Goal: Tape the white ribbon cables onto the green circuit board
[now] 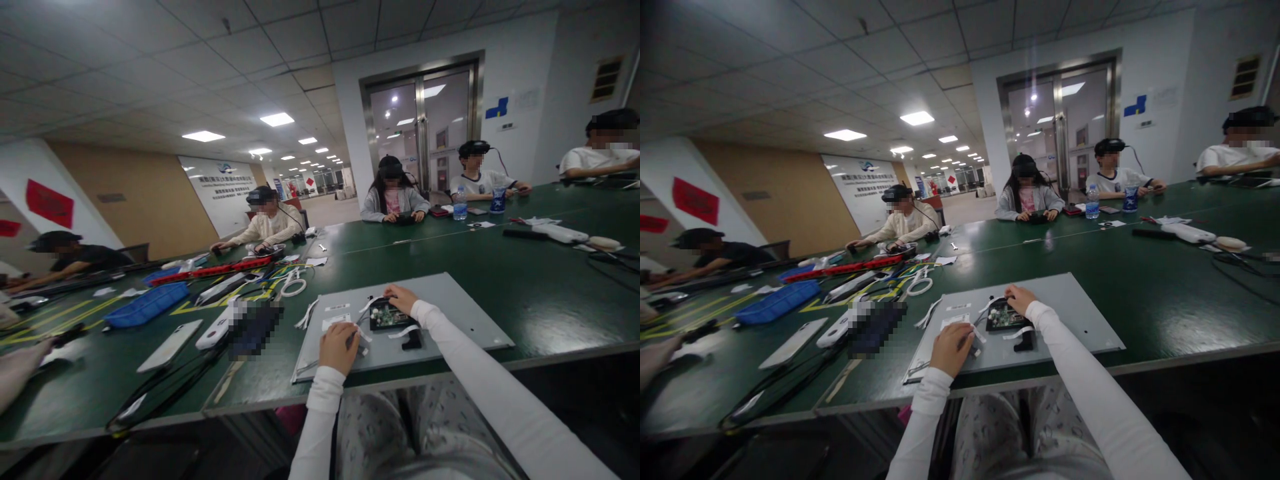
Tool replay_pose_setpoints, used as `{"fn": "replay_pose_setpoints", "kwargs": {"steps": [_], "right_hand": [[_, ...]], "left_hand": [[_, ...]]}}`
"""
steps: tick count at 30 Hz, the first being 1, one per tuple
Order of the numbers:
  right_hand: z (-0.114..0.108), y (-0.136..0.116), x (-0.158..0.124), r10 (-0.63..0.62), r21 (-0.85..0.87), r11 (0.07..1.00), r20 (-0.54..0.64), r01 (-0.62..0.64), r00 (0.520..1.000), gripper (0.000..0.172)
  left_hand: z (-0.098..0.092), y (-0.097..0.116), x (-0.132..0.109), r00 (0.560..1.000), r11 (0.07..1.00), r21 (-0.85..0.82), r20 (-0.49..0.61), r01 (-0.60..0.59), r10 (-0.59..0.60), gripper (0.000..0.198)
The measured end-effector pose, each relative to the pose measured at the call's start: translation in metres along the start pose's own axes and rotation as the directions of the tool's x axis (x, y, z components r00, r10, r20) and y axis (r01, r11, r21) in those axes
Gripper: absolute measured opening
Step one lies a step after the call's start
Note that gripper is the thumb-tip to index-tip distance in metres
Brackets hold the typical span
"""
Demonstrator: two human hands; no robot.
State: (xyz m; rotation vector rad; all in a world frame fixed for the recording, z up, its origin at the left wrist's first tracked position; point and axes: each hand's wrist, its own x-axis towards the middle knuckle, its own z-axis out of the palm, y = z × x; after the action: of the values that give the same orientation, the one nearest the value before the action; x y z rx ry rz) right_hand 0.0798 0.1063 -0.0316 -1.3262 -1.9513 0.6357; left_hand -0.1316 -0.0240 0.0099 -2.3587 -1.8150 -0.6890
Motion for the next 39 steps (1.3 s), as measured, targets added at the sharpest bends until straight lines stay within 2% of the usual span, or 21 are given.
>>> {"fn": "replay_pose_setpoints", "kwargs": {"steps": [4, 21, 25, 28, 31, 33, 36, 39], "right_hand": [[0.0, 0.002, 0.0, -0.008, -0.001, 1.0, 0.008, 0.008, 1.0, 0.027], [0.004, 0.007, 0.002, -0.035, -0.005, 0.999, -0.008, 0.035, 0.999, 0.026], [-0.001, 0.0, -0.001, -0.023, -0.002, 1.0, -0.033, 0.023, 0.999, 0.025], [-0.015, -0.011, -0.005, -0.024, 0.003, 1.0, -0.091, 0.025, 0.996, 0.026], [-0.037, -0.022, -0.02, -0.048, 0.022, 0.998, -0.181, 0.053, 0.982, 0.03], [-0.051, -0.028, -0.039, -0.114, 0.06, 0.989, -0.241, 0.132, 0.964, 0.032], [-0.064, -0.032, -0.078, -0.159, 0.111, 0.977, -0.189, 0.182, 0.969, 0.035], [-0.065, -0.032, -0.115, -0.169, 0.122, 0.975, -0.121, 0.184, 0.978, 0.04]], "left_hand": [[-0.003, 0.005, -0.005, 0.999, 0.999, -0.002, 0.024, -0.048, 0.048, 0.027], [-0.004, 0.008, -0.008, 0.992, 0.993, -0.006, 0.044, -0.118, 0.118, 0.026], [-0.004, 0.008, -0.008, 0.989, 0.989, 0.003, 0.012, -0.147, 0.147, 0.023], [-0.007, 0.008, -0.009, 0.982, 0.983, -0.004, -0.044, -0.182, 0.182, 0.021], [-0.013, 0.016, -0.014, 0.971, 0.974, -0.025, -0.091, -0.225, 0.222, 0.021], [-0.015, 0.027, -0.018, 0.964, 0.966, -0.055, -0.101, -0.254, 0.248, 0.02], [-0.01, 0.05, -0.022, 0.952, 0.945, -0.118, -0.083, -0.304, 0.296, 0.019], [0.002, 0.069, -0.021, 0.934, 0.918, -0.174, -0.044, -0.357, 0.355, 0.02]]}}
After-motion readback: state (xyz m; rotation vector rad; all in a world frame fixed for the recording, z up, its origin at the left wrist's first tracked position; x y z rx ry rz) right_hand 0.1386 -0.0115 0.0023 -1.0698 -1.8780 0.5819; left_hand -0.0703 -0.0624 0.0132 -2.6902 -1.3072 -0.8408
